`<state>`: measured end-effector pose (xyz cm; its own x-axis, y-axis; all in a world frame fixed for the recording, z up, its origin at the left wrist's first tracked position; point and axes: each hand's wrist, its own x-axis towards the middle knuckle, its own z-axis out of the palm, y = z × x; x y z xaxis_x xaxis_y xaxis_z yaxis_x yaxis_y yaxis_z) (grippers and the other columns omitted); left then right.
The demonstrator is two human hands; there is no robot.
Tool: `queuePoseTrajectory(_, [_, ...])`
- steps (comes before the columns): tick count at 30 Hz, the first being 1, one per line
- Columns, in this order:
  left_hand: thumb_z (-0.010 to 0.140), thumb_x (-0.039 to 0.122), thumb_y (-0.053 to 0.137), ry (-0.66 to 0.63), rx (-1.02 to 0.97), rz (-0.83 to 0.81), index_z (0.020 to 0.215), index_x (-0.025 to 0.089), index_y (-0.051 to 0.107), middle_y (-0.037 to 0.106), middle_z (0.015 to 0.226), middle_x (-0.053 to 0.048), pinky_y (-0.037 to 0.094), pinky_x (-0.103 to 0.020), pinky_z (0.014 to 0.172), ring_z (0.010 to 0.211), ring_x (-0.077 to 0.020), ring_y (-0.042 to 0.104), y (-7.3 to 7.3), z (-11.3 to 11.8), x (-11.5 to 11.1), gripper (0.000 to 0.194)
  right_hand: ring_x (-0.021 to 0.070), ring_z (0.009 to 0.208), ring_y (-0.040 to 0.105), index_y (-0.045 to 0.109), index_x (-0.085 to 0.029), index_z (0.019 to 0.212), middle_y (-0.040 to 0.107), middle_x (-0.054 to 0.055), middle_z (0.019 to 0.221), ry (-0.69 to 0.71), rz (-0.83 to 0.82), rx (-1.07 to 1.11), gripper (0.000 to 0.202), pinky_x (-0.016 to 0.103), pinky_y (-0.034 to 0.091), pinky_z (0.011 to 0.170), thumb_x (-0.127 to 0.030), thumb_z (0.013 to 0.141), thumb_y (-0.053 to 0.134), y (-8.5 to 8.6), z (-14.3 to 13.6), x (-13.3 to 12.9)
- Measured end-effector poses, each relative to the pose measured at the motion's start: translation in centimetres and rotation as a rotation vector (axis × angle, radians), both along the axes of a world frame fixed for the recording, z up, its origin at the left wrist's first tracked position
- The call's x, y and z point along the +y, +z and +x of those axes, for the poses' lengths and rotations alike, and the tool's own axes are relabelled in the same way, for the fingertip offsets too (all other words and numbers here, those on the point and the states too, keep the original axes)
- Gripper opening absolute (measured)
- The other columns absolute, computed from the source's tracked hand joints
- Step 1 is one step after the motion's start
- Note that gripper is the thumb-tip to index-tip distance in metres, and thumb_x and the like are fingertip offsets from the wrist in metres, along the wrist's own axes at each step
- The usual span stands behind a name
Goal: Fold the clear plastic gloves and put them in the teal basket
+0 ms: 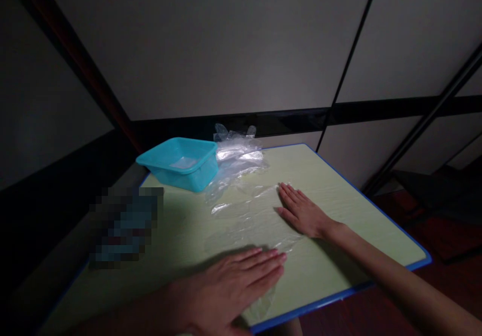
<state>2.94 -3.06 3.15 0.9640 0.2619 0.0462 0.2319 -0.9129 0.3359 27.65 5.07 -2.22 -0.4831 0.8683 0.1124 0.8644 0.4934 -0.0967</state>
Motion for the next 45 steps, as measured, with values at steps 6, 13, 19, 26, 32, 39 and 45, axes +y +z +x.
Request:
queuePoseTrajectory(6, [0.087,0.021,0.032,-0.101,0.004,-0.005,0.134,0.009,0.026,0.024,0.141,-0.006,0.017,-0.027,0.108,0.130,-0.0149,0.018,-0.9,0.2,-0.2,0.049,0.0202,0.130,0.009,0.008,-0.013,0.139,0.012,0.008,0.143,0.121,0.036,0.060,0.056,0.039,0.018,0.107,-0.037,0.092,0.025,1.9,-4.3,-3.0])
queuePoseTrajectory(13, [0.089,0.020,0.029,-0.128,-0.022,0.038,0.131,0.009,0.032,0.030,0.138,-0.007,0.021,-0.028,0.107,0.128,-0.0156,0.024,-2.0,0.3,0.0,0.043,0.0205,0.130,0.013,0.010,-0.013,0.139,0.015,0.009,0.143,0.257,0.018,0.040,0.057,0.038,0.022,0.106,-0.035,0.091,0.030,1.1,-7.0,-4.8])
queuePoseTrajectory(19, [0.089,0.021,0.029,-0.138,-0.049,0.136,0.128,0.009,0.037,0.031,0.138,-0.006,0.025,-0.028,0.105,0.129,-0.0148,0.023,-2.3,0.2,0.1,0.041,0.0211,0.129,0.017,0.008,-0.018,0.139,0.017,0.006,0.142,0.145,0.067,0.020,0.057,0.039,0.024,0.105,-0.041,0.091,0.028,0.1,-2.6,-2.6])
queuePoseTrajectory(26, [0.091,0.024,0.026,-0.129,-0.006,0.177,0.129,0.012,0.034,0.026,0.140,-0.003,0.021,-0.026,0.106,0.130,-0.0128,0.019,-2.7,0.1,0.0,0.041,0.0210,0.129,0.016,0.009,-0.019,0.139,0.018,0.005,0.142,0.029,0.056,-0.032,0.058,0.042,0.022,0.104,-0.047,0.090,0.022,-0.7,1.6,-0.6])
queuePoseTrajectory(32, [0.091,0.022,0.025,-0.151,-0.031,0.170,0.128,0.008,0.034,0.028,0.140,-0.007,0.021,-0.028,0.107,0.130,-0.0150,0.020,-2.4,0.1,0.1,0.041,0.0206,0.130,0.013,0.010,-0.019,0.139,0.016,0.006,0.143,0.005,-0.016,-0.012,0.057,0.045,0.020,0.104,-0.047,0.091,0.022,-0.3,2.8,0.1])
queuePoseTrajectory(39, [0.091,0.021,0.025,-0.155,-0.032,0.275,0.127,0.008,0.036,0.029,0.139,-0.006,0.022,-0.025,0.106,0.129,-0.0145,0.021,-2.5,0.0,0.0,0.040,0.0224,0.127,0.028,0.041,-0.023,0.129,0.029,0.004,0.140,0.214,-0.014,0.039,0.045,0.038,0.034,0.100,-0.042,0.088,0.038,2.7,3.3,-2.6])
queuePoseTrajectory(45, [0.089,0.019,0.027,-0.162,-0.028,0.288,0.127,0.007,0.036,0.029,0.139,-0.007,0.024,-0.027,0.106,0.130,-0.0149,0.021,-2.5,0.2,0.1,0.041,0.0174,0.093,0.058,0.056,-0.025,0.112,0.062,0.002,0.106,0.373,0.034,-0.028,0.028,0.030,0.049,0.079,-0.029,0.090,0.040,3.6,2.7,-6.4])
